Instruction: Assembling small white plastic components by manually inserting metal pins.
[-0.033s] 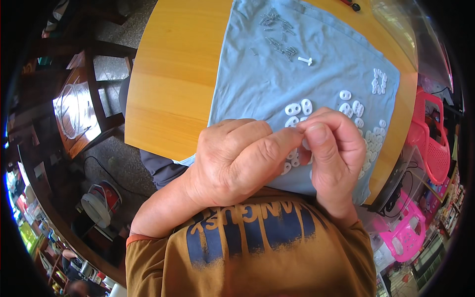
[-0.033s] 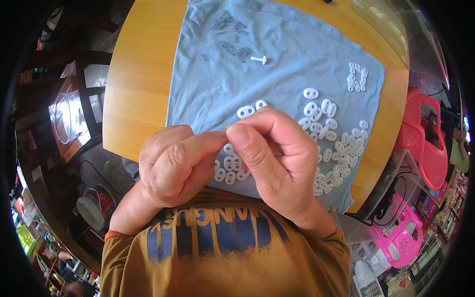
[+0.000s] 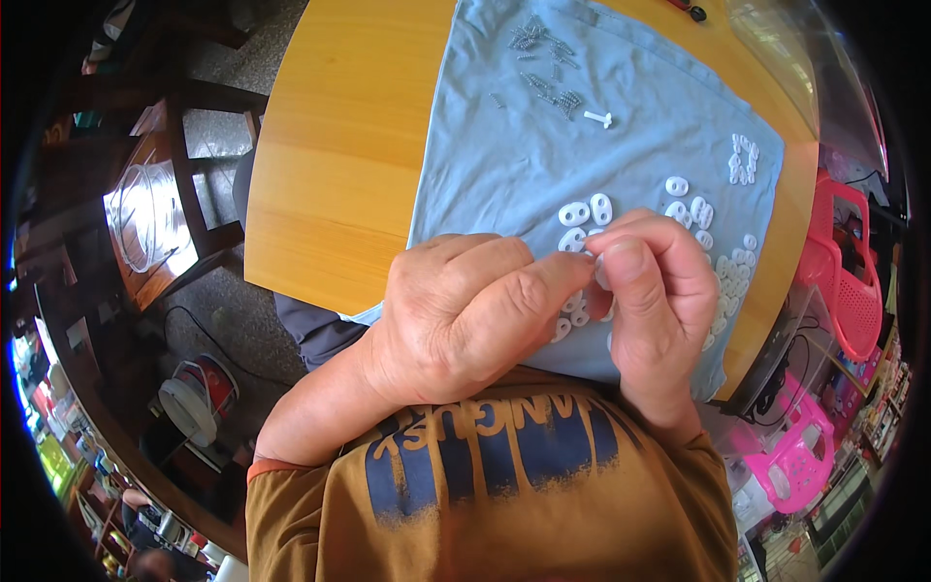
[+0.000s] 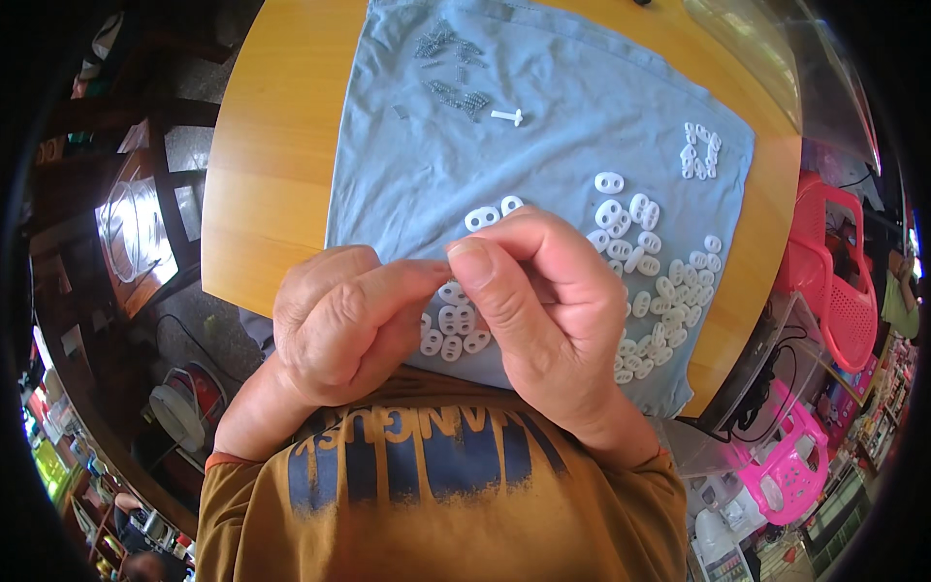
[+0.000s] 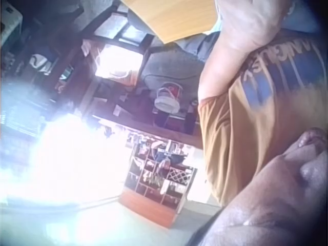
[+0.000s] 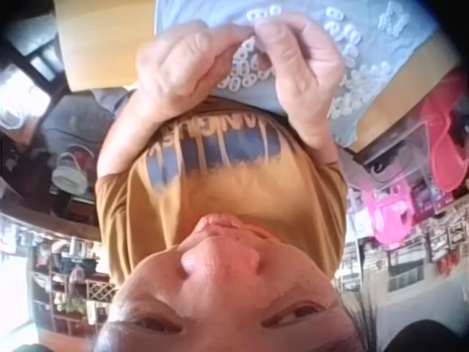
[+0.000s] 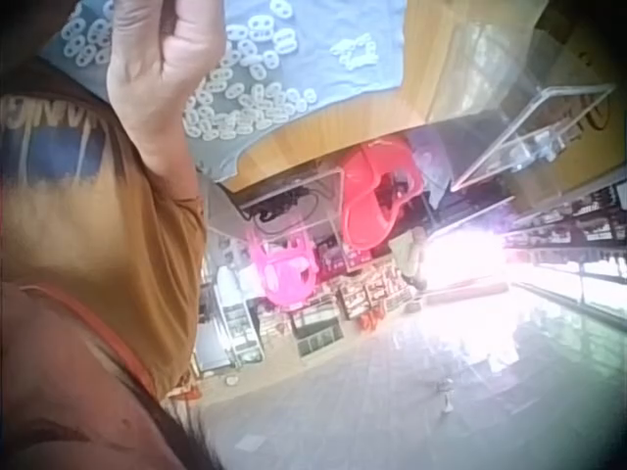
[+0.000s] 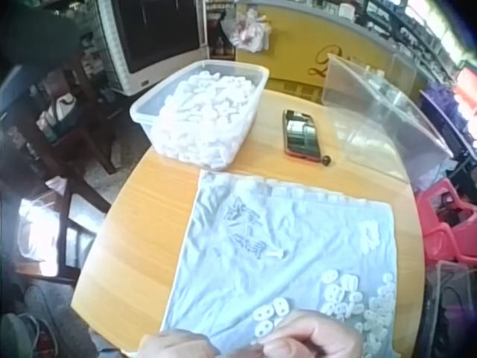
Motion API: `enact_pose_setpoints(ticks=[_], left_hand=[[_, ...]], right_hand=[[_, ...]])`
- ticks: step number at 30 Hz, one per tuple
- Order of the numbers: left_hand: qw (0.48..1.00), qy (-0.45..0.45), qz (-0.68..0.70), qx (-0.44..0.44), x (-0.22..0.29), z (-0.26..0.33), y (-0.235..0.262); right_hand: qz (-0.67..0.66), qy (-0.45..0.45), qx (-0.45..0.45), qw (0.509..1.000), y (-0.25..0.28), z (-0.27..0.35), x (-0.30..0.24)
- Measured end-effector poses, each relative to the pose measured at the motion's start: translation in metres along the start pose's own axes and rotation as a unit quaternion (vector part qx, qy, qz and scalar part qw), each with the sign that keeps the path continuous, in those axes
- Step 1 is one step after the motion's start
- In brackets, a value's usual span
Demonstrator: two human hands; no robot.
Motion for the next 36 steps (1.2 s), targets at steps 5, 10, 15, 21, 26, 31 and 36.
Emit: enact_pose_setpoints(ticks=[5,10,15,21,26,31,36], left_hand=[[0.999,0.038,0.035,0.017,0.002,0.003,0.004],[0.981,0.171,0.096,-0.005,-0.01,0.003,0.005],[0.979,0.172,0.108,-0.004,-0.009,0.003,0.003],[0.983,0.149,0.109,-0.001,-0.009,0.004,0.003],[0.982,0.171,-0.063,0.041,-0.024,0.013,0.026],[0.933,0.299,-0.198,-0.014,-0.058,0.02,0.037],[0.916,0.298,-0.261,-0.056,-0.058,0.009,0.036]], right_hand=[[0.02,0.05,0.026,0.998,0.005,0.0,-0.004],[-0.031,-0.028,0.018,0.999,-0.001,0.002,0.0],[-0.049,-0.061,-0.006,0.997,-0.004,0.002,0.002],[-0.022,-0.012,0.024,0.999,0.002,0.004,0.0],[-0.068,0.007,0.055,0.996,0.012,0.002,-0.002],[-0.105,-0.015,0.029,0.994,0.005,0.001,0.002],[-0.111,-0.019,0.037,0.993,0.007,0.001,0.001]])
Point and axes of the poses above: each hand's wrist, its own z-axis away from the middle knuckle, its own y-axis out of the back of the hand, x = y × z, the point moved 6 cm from there along -z, towards the middle knuckle, and after that the axes turned 3 degrees about -x, right-handed, at the moved point
